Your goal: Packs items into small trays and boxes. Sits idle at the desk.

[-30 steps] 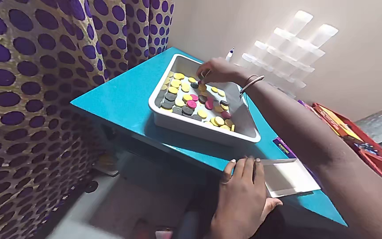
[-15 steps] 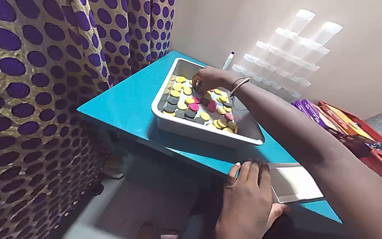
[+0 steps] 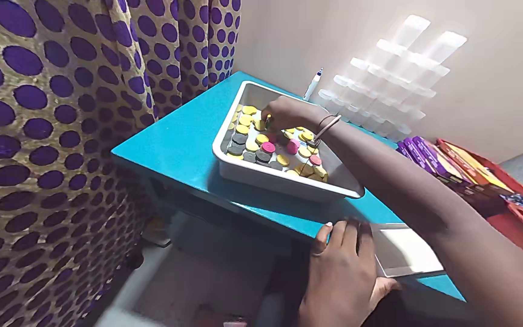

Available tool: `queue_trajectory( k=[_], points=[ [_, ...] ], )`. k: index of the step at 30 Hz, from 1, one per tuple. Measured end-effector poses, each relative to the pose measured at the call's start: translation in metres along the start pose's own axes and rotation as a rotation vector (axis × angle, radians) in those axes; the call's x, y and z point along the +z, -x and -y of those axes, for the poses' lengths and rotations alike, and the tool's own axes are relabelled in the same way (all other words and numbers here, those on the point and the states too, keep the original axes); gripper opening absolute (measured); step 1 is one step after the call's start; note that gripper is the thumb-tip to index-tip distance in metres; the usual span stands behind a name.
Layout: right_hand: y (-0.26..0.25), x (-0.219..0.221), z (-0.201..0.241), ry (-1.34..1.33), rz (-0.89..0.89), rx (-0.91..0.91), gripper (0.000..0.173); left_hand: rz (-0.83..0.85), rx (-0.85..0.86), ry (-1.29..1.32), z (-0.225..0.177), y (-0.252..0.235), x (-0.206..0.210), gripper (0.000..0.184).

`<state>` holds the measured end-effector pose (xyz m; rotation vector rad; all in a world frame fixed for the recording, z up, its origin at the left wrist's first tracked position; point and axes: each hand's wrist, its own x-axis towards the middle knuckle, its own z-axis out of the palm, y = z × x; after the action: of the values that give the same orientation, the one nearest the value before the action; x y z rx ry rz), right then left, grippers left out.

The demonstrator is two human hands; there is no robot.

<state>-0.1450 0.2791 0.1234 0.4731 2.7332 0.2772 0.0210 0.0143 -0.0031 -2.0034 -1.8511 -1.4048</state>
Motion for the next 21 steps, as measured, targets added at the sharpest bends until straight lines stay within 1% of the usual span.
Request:
queue_trajectory(
  k=[3, 5, 6, 7, 9, 10, 11, 13, 15, 16, 19, 20, 21],
  points=[
    [0.002, 0.001, -0.003, -0.015, -0.063, -0.045, 0.02, -0.008, 0.005, -0.002, 0.001, 0.0, 0.001, 0.077],
    [0.005, -0.006, 0.003, -0.035, -0.215, -0.067, 0.018, 0.001, 0.004, 0.007, 0.002, 0.001, 0.0, 0.077],
    [0.007, -0.01, 0.011, -0.049, -0.292, -0.102, 0.018, 0.005, 0.004, 0.008, 0.003, 0.001, 0.0, 0.077],
    [0.008, -0.015, 0.021, -0.068, -0.33, -0.163, 0.021, 0.007, 0.003, 0.002, 0.003, 0.001, 0.0, 0.078],
    [0.007, -0.016, 0.038, -0.059, -0.304, -0.308, 0.022, 0.003, 0.004, -0.008, 0.005, 0.001, -0.001, 0.079],
    [0.006, -0.012, 0.041, 0.0, -0.282, -0.342, 0.019, 0.001, 0.008, -0.015, 0.005, 0.001, -0.001, 0.079],
    [0.006, -0.008, 0.042, 0.068, -0.242, -0.321, 0.018, -0.004, 0.009, -0.019, 0.005, 0.001, -0.001, 0.079],
    [0.007, -0.005, 0.037, 0.151, -0.187, -0.196, 0.019, 0.0, 0.01, -0.016, 0.005, 0.002, -0.001, 0.079],
    [0.008, -0.009, 0.031, 0.133, -0.203, -0.115, 0.015, 0.001, 0.009, -0.007, 0.006, 0.001, -0.002, 0.079],
    [0.007, -0.011, 0.03, 0.091, -0.233, -0.134, 0.013, 0.008, 0.01, 0.002, 0.007, 0.001, -0.002, 0.078],
    [0.007, -0.015, 0.04, -0.048, -0.25, -0.321, 0.019, 0.021, 0.016, 0.016, 0.008, 0.001, -0.003, 0.077],
    [0.007, -0.013, 0.042, -0.035, -0.224, -0.328, 0.019, 0.018, 0.018, 0.015, 0.009, 0.001, -0.003, 0.077],
    [0.007, -0.013, 0.044, 0.012, -0.177, -0.286, 0.016, 0.017, 0.018, 0.015, 0.008, 0.001, -0.003, 0.077]
  ],
)
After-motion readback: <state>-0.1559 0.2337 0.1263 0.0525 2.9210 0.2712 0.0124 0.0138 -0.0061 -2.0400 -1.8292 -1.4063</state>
